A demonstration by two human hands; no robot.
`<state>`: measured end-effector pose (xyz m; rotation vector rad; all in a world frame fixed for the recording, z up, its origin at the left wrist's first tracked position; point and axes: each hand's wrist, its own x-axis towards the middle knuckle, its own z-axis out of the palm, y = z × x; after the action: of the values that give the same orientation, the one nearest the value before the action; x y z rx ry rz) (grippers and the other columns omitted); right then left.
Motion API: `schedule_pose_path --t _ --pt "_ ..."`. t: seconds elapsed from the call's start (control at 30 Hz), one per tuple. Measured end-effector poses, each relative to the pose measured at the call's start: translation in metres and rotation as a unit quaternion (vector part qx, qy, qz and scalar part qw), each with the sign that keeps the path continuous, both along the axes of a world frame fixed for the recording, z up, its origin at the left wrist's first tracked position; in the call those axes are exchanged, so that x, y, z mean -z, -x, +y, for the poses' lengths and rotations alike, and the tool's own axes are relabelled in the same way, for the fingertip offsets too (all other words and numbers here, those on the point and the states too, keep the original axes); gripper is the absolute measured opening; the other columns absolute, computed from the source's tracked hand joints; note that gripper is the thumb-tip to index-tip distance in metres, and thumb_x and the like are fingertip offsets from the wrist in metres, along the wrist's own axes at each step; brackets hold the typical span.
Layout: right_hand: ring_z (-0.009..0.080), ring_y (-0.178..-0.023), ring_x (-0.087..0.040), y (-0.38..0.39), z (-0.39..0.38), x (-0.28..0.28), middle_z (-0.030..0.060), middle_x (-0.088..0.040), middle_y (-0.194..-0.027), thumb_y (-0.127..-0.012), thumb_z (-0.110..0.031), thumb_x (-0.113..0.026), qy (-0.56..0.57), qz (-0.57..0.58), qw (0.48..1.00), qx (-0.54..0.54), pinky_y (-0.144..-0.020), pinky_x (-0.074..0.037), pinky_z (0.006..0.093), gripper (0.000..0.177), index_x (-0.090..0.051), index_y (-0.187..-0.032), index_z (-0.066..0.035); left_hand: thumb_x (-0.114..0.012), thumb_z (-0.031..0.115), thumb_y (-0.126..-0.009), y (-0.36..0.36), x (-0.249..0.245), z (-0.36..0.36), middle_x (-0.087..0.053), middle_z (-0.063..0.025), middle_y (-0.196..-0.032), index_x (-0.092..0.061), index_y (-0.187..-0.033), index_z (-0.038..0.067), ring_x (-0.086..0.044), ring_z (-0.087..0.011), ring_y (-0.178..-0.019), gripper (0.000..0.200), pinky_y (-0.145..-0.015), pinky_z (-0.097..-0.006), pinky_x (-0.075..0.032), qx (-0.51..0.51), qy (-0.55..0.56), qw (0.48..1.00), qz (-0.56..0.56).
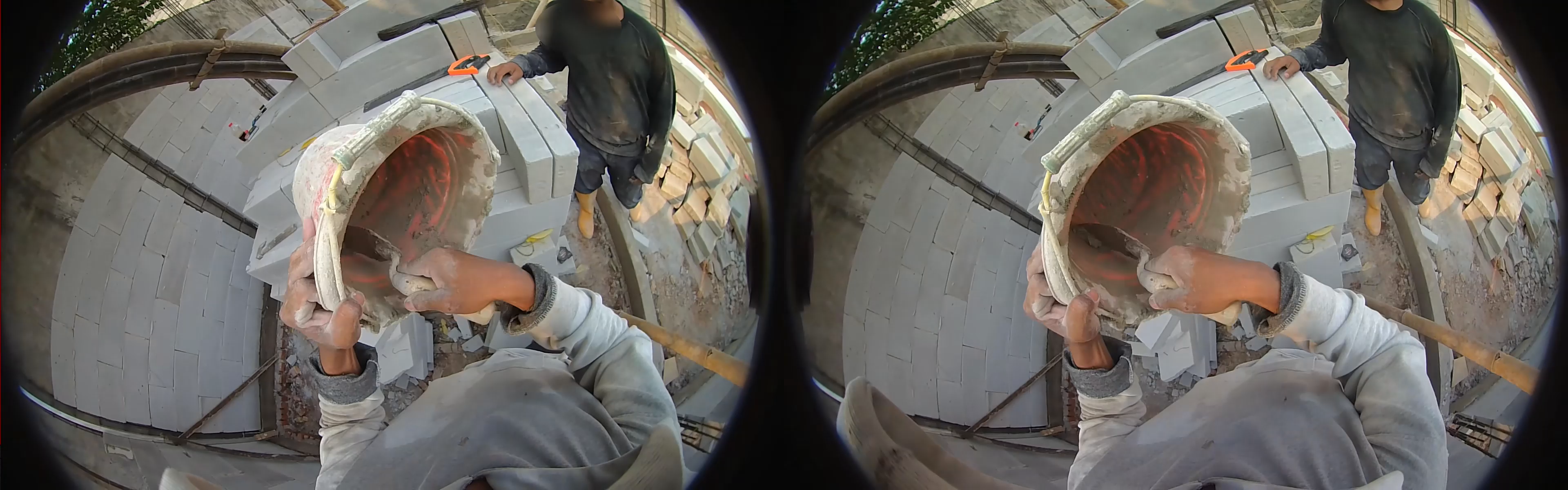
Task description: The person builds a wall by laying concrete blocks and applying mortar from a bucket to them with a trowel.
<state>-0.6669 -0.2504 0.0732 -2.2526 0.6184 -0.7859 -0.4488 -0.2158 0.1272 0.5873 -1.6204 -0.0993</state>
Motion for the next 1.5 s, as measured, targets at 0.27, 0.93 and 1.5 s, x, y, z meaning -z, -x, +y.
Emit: schedule_pose_path --t 0.27,0.93,1.5 --pt "0.0412 -0.075 -0.065 0.037 0.024 -0.035 0.0216 -0.064 -0.105 -0.084 -0.023 -0.064 0.105 0.226 0.938 0.24 -0.064 -0.05 0.0503 0.05 -0.055 -0.128 0.0 -0.056 0.004 -0.059 -0.015 0.01 0.004 -0.067 -0.0309 -0.112 -0.052 -0.069 -0.005 -0.059 -0.0462 -0.119 0.014 -0.105 -0.0513 -0.041 -0.083 0.004 0.996 -0.025" --pt "0.0307 -0.078 -0.069 -0.01 0.015 0.034 0.0158 -0.065 -0.089 -0.084 -0.017 -0.062 0.253 0.253 0.912 0.202 -0.061 -0.054 0.0388 0.038 -0.062 -0.119 -0.001 -0.061 0.008 -0.06 -0.012 0.078 -0.004 -0.065 -0.0271 -0.113 -0.052 -0.071 -0.005 -0.062 -0.0252 -0.101 0.019 -0.091 -0.0359 -0.047 -0.011 -0.14 0.975 0.175" --pt "0.0318 -0.076 -0.07 -0.003 -0.009 0.051 0.0189 -0.065 -0.083 -0.078 -0.013 -0.061 0.176 0.303 0.906 0.24 -0.059 -0.054 0.0421 0.029 -0.064 -0.103 0.003 -0.058 -0.001 -0.058 -0.018 0.073 -0.016 -0.064 -0.0312 -0.115 -0.049 -0.069 -0.004 -0.062 -0.0341 -0.111 0.015 -0.098 -0.0395 -0.045 -0.02 -0.093 0.989 0.117"
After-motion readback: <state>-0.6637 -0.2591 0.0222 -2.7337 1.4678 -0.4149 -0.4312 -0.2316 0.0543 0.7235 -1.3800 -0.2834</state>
